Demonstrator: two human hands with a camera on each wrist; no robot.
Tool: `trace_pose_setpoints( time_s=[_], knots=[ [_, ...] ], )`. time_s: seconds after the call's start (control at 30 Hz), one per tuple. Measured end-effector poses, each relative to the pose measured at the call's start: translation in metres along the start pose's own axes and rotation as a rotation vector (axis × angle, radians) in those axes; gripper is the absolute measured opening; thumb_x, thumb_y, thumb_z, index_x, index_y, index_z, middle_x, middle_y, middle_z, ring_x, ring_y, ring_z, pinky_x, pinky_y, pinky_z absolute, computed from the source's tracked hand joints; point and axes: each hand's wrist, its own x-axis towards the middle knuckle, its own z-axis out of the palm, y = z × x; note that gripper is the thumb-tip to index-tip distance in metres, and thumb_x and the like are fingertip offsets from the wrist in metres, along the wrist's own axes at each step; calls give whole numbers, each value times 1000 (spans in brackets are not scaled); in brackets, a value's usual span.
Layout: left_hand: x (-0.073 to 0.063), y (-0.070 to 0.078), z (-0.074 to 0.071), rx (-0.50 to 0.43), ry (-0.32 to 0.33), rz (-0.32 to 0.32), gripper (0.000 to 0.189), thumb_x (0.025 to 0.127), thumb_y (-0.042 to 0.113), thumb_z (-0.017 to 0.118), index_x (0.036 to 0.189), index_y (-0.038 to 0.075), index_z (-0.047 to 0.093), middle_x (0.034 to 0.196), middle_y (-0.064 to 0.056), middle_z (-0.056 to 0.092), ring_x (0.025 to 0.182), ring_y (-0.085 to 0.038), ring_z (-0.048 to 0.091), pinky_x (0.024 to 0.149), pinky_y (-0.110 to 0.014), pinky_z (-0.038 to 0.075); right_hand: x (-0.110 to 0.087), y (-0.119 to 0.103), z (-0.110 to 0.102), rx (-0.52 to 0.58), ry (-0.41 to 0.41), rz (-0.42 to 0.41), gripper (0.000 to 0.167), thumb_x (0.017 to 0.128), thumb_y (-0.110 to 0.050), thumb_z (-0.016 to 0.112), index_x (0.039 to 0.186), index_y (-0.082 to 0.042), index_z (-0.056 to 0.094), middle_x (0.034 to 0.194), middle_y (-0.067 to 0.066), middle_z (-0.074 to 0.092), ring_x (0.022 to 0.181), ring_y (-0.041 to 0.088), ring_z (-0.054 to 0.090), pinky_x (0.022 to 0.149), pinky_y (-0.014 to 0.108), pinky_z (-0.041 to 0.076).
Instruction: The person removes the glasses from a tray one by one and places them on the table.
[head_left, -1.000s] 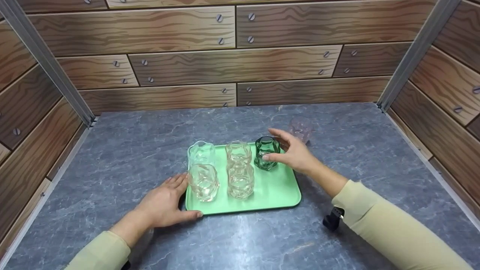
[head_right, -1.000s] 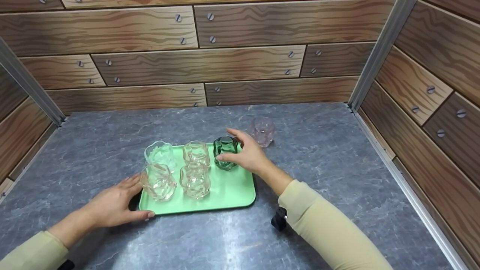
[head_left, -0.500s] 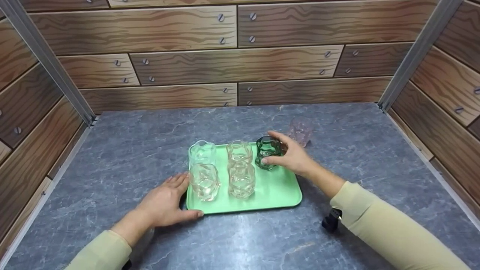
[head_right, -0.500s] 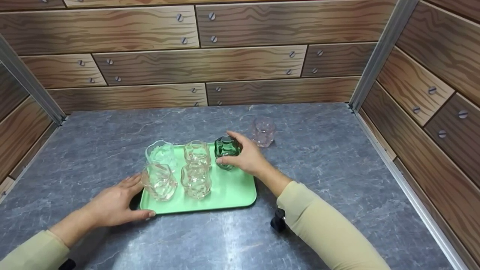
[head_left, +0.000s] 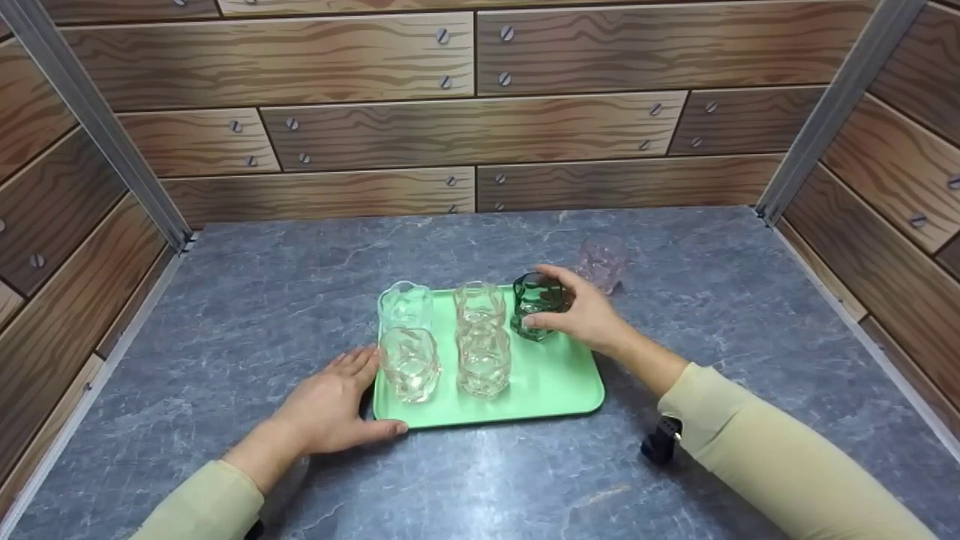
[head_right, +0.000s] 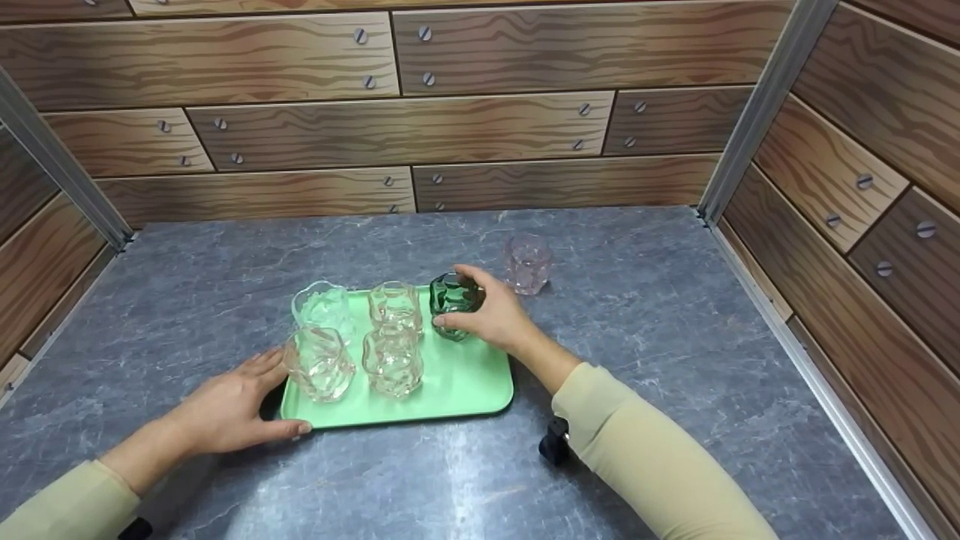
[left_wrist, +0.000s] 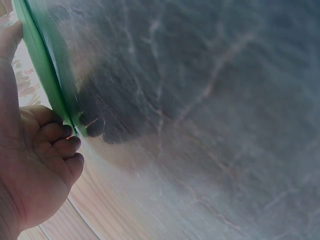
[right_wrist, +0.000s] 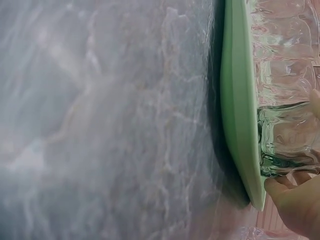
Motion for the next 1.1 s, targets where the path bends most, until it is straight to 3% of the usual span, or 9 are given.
trace_pose_setpoints(
  time_s=[0.4,0.6,0.87,1.1],
  knots=[
    [2,0,0,8,0,8,121,87,83,62,160,-9,36,164,-29,37,153,-46,35,126,-58,30,-3,-1,0,30,22,3,90,82,-12,93,158,-2,46,147,19,57,131,41,60,109,53,52],
    [1,0,0,7,-1,13,120,88,83,62,160,-9,36,164,-29,37,153,-45,35,126,-57,29,-8,-7,-6,35,13,7,90,82,-12,93,158,-2,46,148,17,58,129,38,61,104,43,56],
    [1,0,0,5,4,10,119,88,82,64,160,-9,36,164,-29,37,153,-46,35,125,-58,30,-13,-29,-27,4,31,-42,89,81,-10,93,158,-3,47,148,17,58,130,38,60,106,43,55],
    [0,1,0,9,15,12,119,87,80,66,159,-9,38,164,-29,38,151,-47,37,124,-58,32,-17,-52,-55,32,56,-64,89,79,-3,92,157,-5,49,146,16,60,125,36,63,98,29,59]
  ],
)
